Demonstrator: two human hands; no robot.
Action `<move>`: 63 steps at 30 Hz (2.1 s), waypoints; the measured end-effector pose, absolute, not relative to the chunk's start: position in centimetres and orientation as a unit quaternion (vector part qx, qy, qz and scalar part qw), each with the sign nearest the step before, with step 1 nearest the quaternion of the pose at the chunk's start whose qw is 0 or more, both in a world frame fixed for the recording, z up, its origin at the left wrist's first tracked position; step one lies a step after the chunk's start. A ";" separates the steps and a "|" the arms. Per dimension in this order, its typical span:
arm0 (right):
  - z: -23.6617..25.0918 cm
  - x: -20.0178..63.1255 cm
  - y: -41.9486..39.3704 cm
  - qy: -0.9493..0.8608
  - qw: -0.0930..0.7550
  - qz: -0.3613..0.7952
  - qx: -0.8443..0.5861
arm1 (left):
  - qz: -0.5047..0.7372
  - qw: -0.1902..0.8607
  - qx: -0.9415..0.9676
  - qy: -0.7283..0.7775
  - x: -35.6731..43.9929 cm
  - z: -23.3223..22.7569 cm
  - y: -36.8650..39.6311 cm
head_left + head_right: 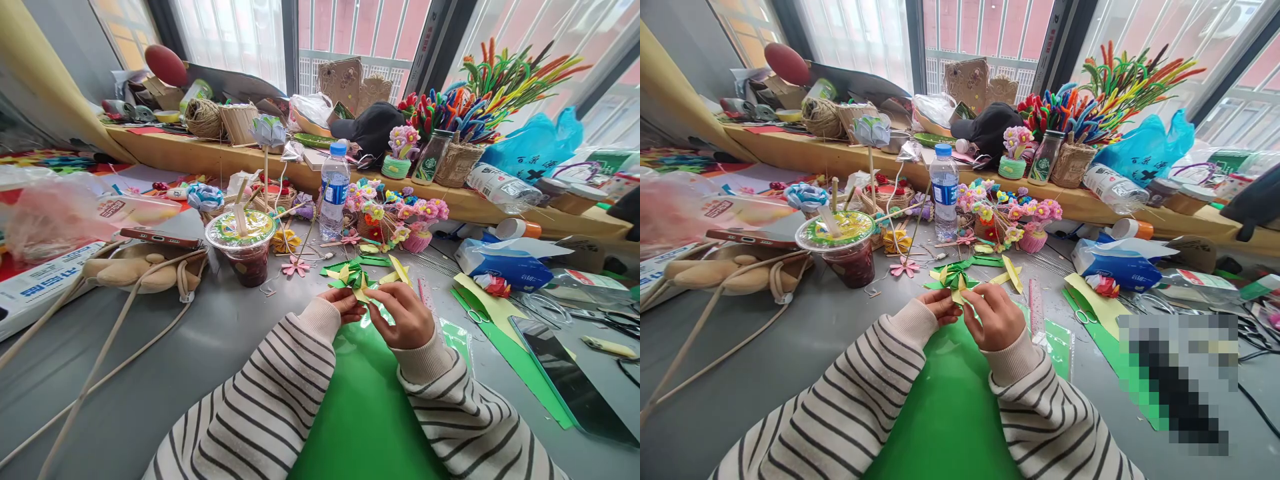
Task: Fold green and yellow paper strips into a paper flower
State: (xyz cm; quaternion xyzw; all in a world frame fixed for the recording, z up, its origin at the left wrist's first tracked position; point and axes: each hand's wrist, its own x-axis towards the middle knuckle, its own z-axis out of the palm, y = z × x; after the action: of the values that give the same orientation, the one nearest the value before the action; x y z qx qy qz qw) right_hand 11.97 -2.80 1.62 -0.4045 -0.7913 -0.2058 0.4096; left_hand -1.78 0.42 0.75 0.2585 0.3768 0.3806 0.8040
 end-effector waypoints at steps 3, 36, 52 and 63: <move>1.6 11.9 -2.8 -0.797 0.422 -0.177 -0.394 | 0.384 0.793 0.257 0.396 -1.7 1.1 0.2; 1.1 12.2 -2.6 -0.758 0.467 0.060 -0.450 | 0.414 0.770 0.286 0.391 -1.7 0.7 0.4; 0.2 12.3 -2.2 -0.807 0.383 -0.134 -0.429 | 0.468 0.658 0.393 0.440 -1.3 1.2 -0.2; 0.0 11.3 -2.2 -0.775 0.385 -0.211 -0.454 | 0.476 0.633 0.415 0.448 -0.9 1.6 -0.4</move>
State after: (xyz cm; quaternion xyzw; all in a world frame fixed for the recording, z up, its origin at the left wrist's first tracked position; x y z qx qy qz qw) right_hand 11.33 -2.22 0.04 -0.4539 -0.7752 -0.2111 0.3853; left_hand -0.90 -0.38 1.62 0.4148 0.4477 0.4761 0.6332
